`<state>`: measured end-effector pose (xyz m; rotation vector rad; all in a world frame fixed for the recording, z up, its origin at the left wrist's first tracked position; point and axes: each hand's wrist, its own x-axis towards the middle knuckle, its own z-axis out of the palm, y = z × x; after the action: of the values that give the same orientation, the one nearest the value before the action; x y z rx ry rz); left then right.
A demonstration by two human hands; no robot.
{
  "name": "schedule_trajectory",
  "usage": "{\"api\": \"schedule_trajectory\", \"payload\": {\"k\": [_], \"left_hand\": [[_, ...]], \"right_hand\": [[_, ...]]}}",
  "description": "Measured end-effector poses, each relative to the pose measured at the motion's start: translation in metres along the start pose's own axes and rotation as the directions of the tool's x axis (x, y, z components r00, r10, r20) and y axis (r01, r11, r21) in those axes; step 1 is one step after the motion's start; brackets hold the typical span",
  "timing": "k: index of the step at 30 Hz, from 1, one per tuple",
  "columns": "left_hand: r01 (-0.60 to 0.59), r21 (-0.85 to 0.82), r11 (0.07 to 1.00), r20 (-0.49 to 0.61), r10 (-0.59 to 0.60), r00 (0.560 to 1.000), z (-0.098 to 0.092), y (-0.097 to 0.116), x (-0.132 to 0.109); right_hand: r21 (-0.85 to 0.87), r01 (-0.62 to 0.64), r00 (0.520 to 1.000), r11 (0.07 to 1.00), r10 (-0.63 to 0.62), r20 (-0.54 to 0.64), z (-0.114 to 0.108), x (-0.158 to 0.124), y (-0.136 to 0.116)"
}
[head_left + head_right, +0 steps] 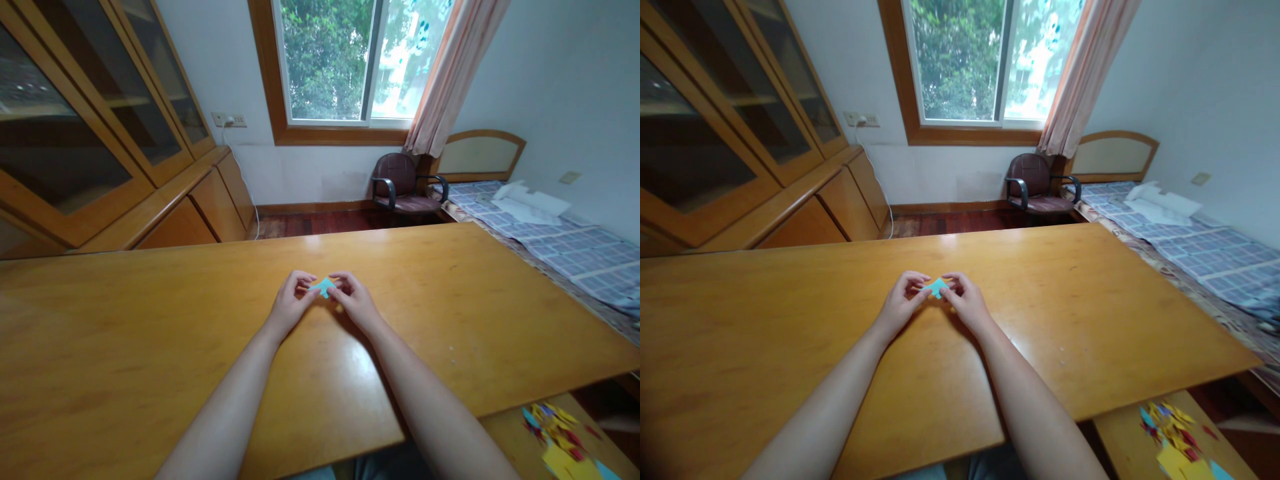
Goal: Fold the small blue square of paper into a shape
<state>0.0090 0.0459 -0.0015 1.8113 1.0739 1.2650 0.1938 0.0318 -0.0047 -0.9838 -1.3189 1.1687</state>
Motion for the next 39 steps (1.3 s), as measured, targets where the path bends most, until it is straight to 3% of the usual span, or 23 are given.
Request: {"api": "schedule_trajectory", "payload": {"k": [3, 6, 16, 27, 39], "left_hand": [[0.109, -0.012, 0.994, 0.06, -0.109, 0.992, 0.0, -0.003, 0.001], [0.086, 0.1, 0.991, 0.218, -0.106, 0.97, -0.003, 0.003, 0.003], [0.209, -0.048, 0.977, 0.277, -0.188, 0.942, -0.004, 0.006, 0.001], [0.336, -0.147, 0.93, 0.266, -0.29, 0.919, -0.002, 0.006, 0.001], [0.373, -0.14, 0.917, 0.135, -0.356, 0.925, -0.003, 0.005, 0.002]], "right_hand": [[-0.028, -0.005, 1.0, 1.0, 0.005, 0.02, 0.0, -0.001, -0.002], [-0.083, 0.01, 0.999, 0.996, -0.006, 0.039, 0.0, -0.002, -0.005], [-0.176, 0.045, 0.998, 0.983, -0.037, 0.045, -0.001, -0.003, -0.002], [-0.131, 0.049, 0.999, 0.99, -0.046, 0.02, 0.0, -0.001, 0.0], [-0.139, 0.043, 0.997, 0.989, -0.052, -0.064, -0.002, 0.002, 0.008]]}}
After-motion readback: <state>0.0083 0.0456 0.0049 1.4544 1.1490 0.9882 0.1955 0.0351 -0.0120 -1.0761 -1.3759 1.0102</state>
